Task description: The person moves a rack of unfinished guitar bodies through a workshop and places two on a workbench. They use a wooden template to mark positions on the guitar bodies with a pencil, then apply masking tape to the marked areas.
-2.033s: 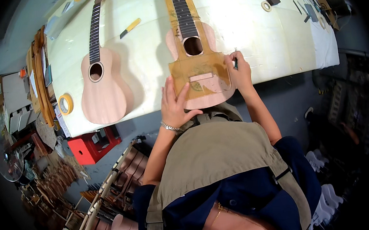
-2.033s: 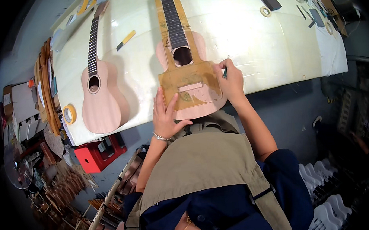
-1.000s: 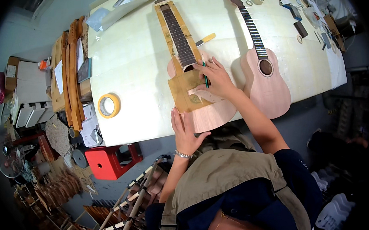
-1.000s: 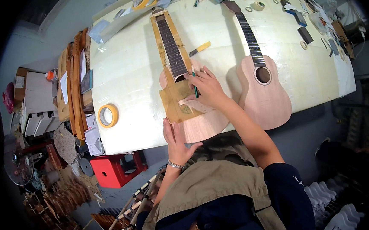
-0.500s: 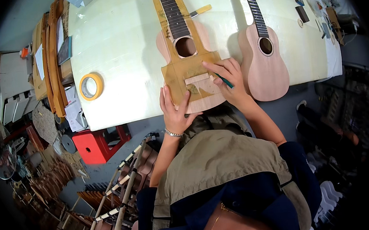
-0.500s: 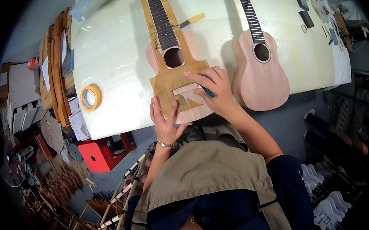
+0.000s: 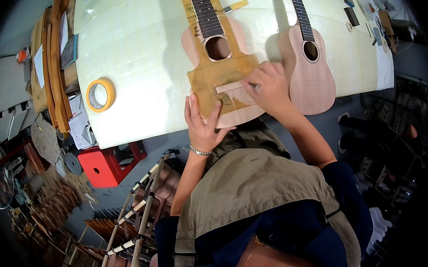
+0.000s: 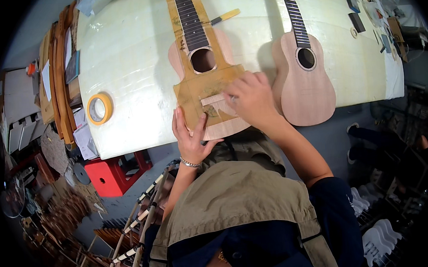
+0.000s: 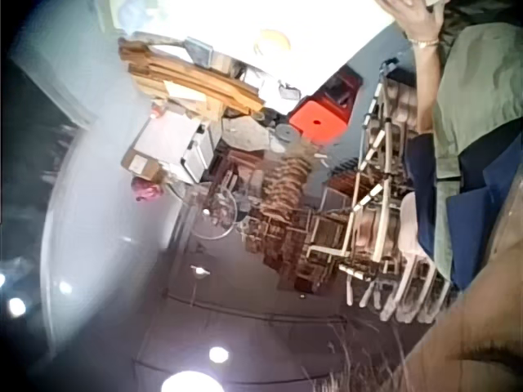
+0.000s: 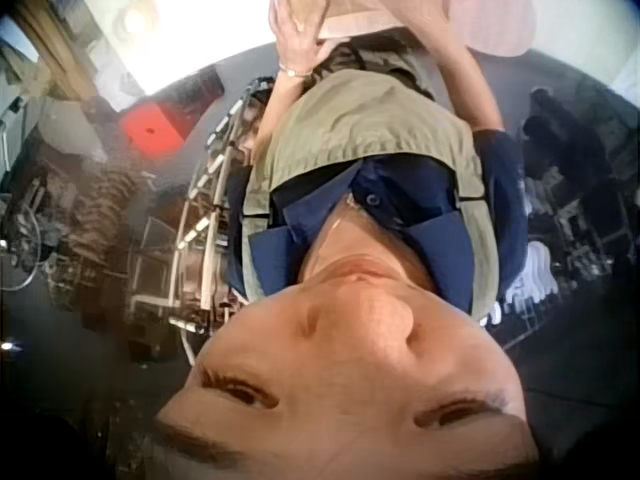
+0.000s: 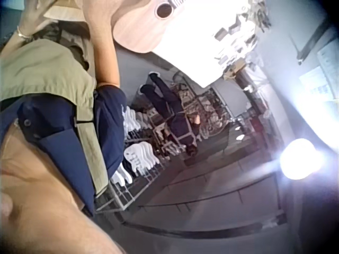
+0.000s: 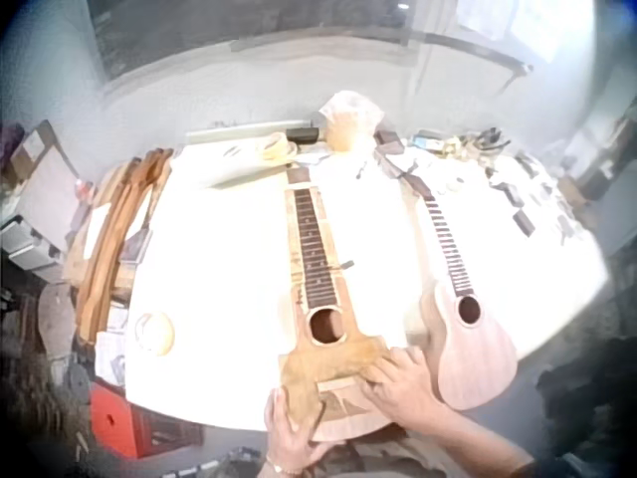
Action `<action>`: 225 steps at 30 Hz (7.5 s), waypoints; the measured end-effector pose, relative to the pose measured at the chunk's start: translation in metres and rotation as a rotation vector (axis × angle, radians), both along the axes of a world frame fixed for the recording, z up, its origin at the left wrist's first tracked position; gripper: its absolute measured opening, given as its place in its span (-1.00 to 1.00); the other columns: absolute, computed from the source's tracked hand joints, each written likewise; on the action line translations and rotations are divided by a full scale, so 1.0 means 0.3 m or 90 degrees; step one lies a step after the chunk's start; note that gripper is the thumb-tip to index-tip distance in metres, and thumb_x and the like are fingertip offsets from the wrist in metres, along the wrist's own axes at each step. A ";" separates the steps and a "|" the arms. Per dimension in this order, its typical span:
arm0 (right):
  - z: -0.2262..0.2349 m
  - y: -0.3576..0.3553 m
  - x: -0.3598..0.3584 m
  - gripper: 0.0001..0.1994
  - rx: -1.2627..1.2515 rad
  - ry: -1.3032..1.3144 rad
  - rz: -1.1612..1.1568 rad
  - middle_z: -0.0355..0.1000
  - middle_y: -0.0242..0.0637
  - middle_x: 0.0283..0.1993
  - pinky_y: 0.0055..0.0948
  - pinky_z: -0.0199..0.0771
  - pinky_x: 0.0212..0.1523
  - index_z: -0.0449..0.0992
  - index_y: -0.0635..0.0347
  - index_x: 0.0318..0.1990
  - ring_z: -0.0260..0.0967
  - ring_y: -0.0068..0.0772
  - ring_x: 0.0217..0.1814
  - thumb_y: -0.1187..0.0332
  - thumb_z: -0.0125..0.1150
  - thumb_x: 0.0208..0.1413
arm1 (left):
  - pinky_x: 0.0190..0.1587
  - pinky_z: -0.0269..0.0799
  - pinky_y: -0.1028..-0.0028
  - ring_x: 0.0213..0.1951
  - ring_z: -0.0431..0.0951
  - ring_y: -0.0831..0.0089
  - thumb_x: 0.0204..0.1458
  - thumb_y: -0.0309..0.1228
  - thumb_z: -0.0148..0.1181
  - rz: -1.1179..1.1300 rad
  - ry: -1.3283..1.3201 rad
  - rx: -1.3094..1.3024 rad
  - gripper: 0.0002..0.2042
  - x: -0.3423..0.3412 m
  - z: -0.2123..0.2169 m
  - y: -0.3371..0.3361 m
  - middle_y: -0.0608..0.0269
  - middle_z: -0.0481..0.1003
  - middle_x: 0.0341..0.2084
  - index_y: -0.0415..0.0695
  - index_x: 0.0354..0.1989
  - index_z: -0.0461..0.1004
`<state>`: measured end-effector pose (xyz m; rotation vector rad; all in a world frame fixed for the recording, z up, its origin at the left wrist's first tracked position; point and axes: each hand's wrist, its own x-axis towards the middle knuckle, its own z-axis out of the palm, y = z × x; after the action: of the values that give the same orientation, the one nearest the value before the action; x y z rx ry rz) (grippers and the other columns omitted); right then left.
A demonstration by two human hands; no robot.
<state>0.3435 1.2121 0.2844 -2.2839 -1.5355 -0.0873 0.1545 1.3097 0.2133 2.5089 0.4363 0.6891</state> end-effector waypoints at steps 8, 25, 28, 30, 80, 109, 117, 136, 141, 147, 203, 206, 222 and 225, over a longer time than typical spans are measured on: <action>0.011 0.083 -0.044 -0.88 0.061 0.337 -0.002 0.49 -0.45 -0.34 -0.35 0.19 -0.14 0.55 0.13 -0.47 0.32 -0.34 -0.25 0.36 0.12 -0.01 | 0.14 0.00 0.04 0.15 0.04 -0.25 -0.28 0.16 0.18 -0.007 -0.004 -0.002 -0.30 -0.001 0.003 0.003 -0.39 -0.02 0.15 -0.09 0.00 0.38; 0.096 -0.223 0.229 -0.72 0.645 0.848 -0.263 0.26 -0.53 -0.51 -0.71 0.22 -0.40 0.15 0.09 -0.57 0.22 -0.72 -0.42 0.54 0.14 0.02 | 0.16 0.02 0.09 0.20 0.02 -0.13 -0.28 0.15 0.22 -0.058 0.043 0.080 -0.10 -0.018 0.020 0.076 -0.23 -0.03 0.20 -0.13 0.21 0.08; 0.104 -0.589 0.454 -0.67 0.716 0.789 -0.276 0.18 -0.57 -0.57 -0.72 0.16 -0.48 0.09 0.03 -0.60 0.11 -0.77 -0.50 0.57 0.13 0.00 | 0.17 0.03 0.10 0.20 0.03 -0.12 -0.27 0.15 0.21 -0.049 0.069 0.080 -0.09 -0.019 0.052 0.070 -0.22 -0.04 0.20 -0.18 0.21 0.07; 0.102 -0.824 0.585 -0.67 0.717 0.689 -0.343 0.14 -0.59 -0.58 -0.74 0.12 -0.49 0.09 0.02 -0.59 0.09 -0.78 -0.52 0.56 0.13 0.01 | 0.16 0.03 0.09 0.20 0.03 -0.13 -0.24 0.17 0.16 -0.028 0.107 0.081 -0.11 -0.017 0.086 0.044 -0.22 -0.02 0.19 -0.22 0.19 0.09; -0.310 0.125 1.944 -0.71 0.662 0.642 -0.067 0.39 -0.26 -0.16 -0.55 0.35 -0.11 0.38 0.32 -0.12 0.34 -0.49 -0.12 0.49 0.22 -0.03 | 0.22 -0.02 0.17 0.14 0.19 0.11 -0.49 -0.20 0.41 0.046 0.545 0.127 -0.17 0.958 -0.007 -0.110 0.19 0.22 0.11 -0.07 0.11 0.20; 0.032 -0.490 0.794 -0.57 0.951 1.244 -0.152 0.33 -0.33 -0.14 -0.31 -0.03 0.29 0.11 0.26 0.18 0.32 -0.49 -0.10 0.48 -0.06 0.14 | -0.03 0.25 0.31 -0.30 0.43 0.32 -0.05 -0.33 0.15 0.431 -0.141 0.451 -0.83 0.950 0.323 1.172 0.31 0.47 -0.48 -0.09 -0.31 0.41; 0.046 -0.636 0.670 -0.59 1.017 1.105 -0.280 0.33 -0.32 -0.12 -0.31 0.06 0.25 0.13 0.21 0.18 0.32 -0.48 -0.10 0.45 -0.08 0.16 | -0.03 0.28 0.27 -0.27 0.51 0.21 -0.14 -0.27 0.18 0.294 0.289 0.247 -0.70 1.511 0.119 1.355 0.05 0.51 -0.40 -0.18 -0.28 0.35; -0.067 -0.701 0.632 -0.64 0.952 1.056 -0.367 0.35 -0.29 -0.10 -0.32 0.09 0.23 0.21 0.29 0.07 0.31 -0.47 -0.09 0.49 0.01 0.09 | -0.02 0.16 0.26 -0.26 0.48 0.28 -0.31 -0.35 0.31 0.089 0.368 0.352 -0.64 1.464 0.028 1.247 0.13 0.51 -0.45 -0.05 -0.25 0.44; -0.080 -0.717 0.631 -0.66 0.984 1.069 -0.376 0.35 -0.31 -0.10 -0.32 0.10 0.22 0.23 0.27 0.05 0.32 -0.49 -0.10 0.48 0.00 0.10 | 0.15 0.02 0.19 0.04 0.20 0.10 -0.32 -0.18 0.33 0.056 0.123 0.253 -0.23 1.370 0.098 1.224 0.04 0.24 0.02 -0.06 0.16 0.15; -0.084 -0.746 0.619 -0.69 0.989 1.053 -0.380 0.36 -0.31 -0.12 -0.34 0.12 0.21 0.24 0.27 0.05 0.32 -0.49 -0.10 0.48 -0.04 0.12 | 0.11 0.11 0.04 0.05 0.25 0.09 -0.18 -0.29 0.17 0.084 0.239 0.335 -0.33 1.075 0.022 1.246 0.06 0.29 0.01 -0.12 0.18 0.11; -0.020 -0.679 0.671 -0.70 1.006 0.876 -0.476 0.35 -0.32 -0.22 -0.49 0.33 -0.03 0.30 0.25 -0.06 0.33 -0.52 -0.19 0.50 0.11 0.01 | -0.30 0.18 0.28 -0.50 0.44 0.32 -0.35 -0.42 0.20 -0.267 -0.040 0.323 -0.95 1.727 0.296 0.104 0.29 0.40 -0.73 0.00 -0.67 0.44; -0.022 -0.682 0.760 -0.67 0.811 0.640 -0.530 0.39 -0.35 -0.23 -0.58 0.31 -0.13 0.34 0.31 -0.06 0.33 -0.56 -0.21 0.47 0.16 -0.01 | -0.25 0.17 0.28 -0.52 0.46 0.35 -0.26 -0.44 0.11 -0.366 0.070 0.352 -0.92 1.781 0.201 -0.196 0.29 0.42 -0.75 0.04 -0.68 0.47; -0.019 -0.642 1.309 -0.69 0.321 0.081 -0.202 0.33 -0.26 -0.44 -0.16 0.23 0.12 0.48 0.16 -0.25 0.30 -0.19 -0.31 0.62 0.20 -0.25 | 0.16 -0.12 -0.01 0.08 0.18 0.33 -0.36 -0.27 0.39 -0.163 0.209 0.306 -0.36 1.839 0.139 -0.340 0.23 0.25 -0.05 -0.10 0.00 0.31; -0.028 -0.513 1.428 -0.70 0.243 -0.056 -0.127 0.33 -0.27 -0.37 -0.16 0.16 0.19 0.48 0.11 -0.21 0.30 -0.22 -0.21 0.59 0.14 -0.19 | 0.18 -0.20 -0.04 0.12 0.14 0.28 -0.25 -0.20 0.31 -0.074 0.257 0.204 -0.35 1.709 0.172 -0.356 0.20 0.22 0.01 -0.16 0.07 0.24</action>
<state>0.7720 1.0582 0.2760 -2.1349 -1.2020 -0.4971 0.6670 1.2030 0.2648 2.9610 0.3344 0.2140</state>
